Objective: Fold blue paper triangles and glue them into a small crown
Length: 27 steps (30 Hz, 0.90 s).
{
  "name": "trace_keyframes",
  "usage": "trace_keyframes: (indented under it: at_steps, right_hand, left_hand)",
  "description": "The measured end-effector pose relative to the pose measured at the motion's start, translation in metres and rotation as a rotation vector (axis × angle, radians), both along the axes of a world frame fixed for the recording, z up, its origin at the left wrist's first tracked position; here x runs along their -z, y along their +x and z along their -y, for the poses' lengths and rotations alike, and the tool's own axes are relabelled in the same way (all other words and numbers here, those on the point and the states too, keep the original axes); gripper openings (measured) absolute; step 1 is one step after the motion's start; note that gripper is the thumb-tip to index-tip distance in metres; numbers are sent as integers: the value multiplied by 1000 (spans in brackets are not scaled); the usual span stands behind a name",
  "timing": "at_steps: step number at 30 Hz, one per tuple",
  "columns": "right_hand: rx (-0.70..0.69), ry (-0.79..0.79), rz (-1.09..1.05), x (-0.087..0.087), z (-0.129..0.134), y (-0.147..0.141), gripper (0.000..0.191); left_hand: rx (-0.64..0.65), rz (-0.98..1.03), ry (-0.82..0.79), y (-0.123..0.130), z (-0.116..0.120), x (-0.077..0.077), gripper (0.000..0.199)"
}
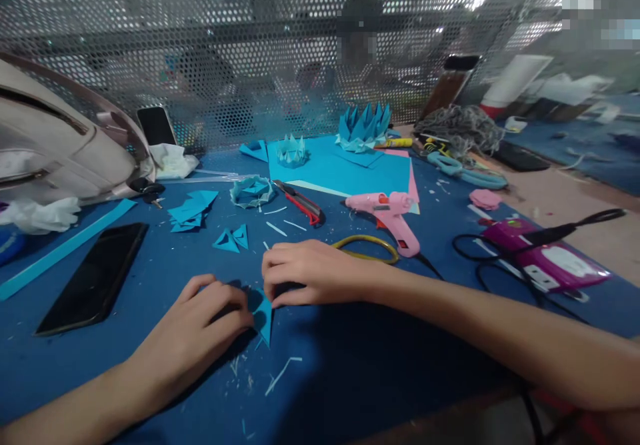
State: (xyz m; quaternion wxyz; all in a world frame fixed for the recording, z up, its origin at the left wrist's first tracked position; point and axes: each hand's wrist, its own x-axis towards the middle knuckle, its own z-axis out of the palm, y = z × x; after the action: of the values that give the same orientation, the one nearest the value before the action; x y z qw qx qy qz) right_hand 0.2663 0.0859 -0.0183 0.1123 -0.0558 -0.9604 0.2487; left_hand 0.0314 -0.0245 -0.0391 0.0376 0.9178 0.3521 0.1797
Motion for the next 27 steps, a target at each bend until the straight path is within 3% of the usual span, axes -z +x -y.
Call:
trace_keyframes:
  at_steps: [7,12,21,27]
  right_hand:
    - [-19,53,-68,5,0,2,12]
    - [-89,100,-97,4,-1,1,11]
    - [-82,176,-70,2,0,1,18]
    - [-83,110,-67,3,1,0,13]
  left_hand:
    - [-126,113,8,-7,16,8,30]
    - [-76,161,15,-8,13,11,30]
    - [44,157,18,-7,9,8,35]
    - [74,116,173,-1,2,3,41]
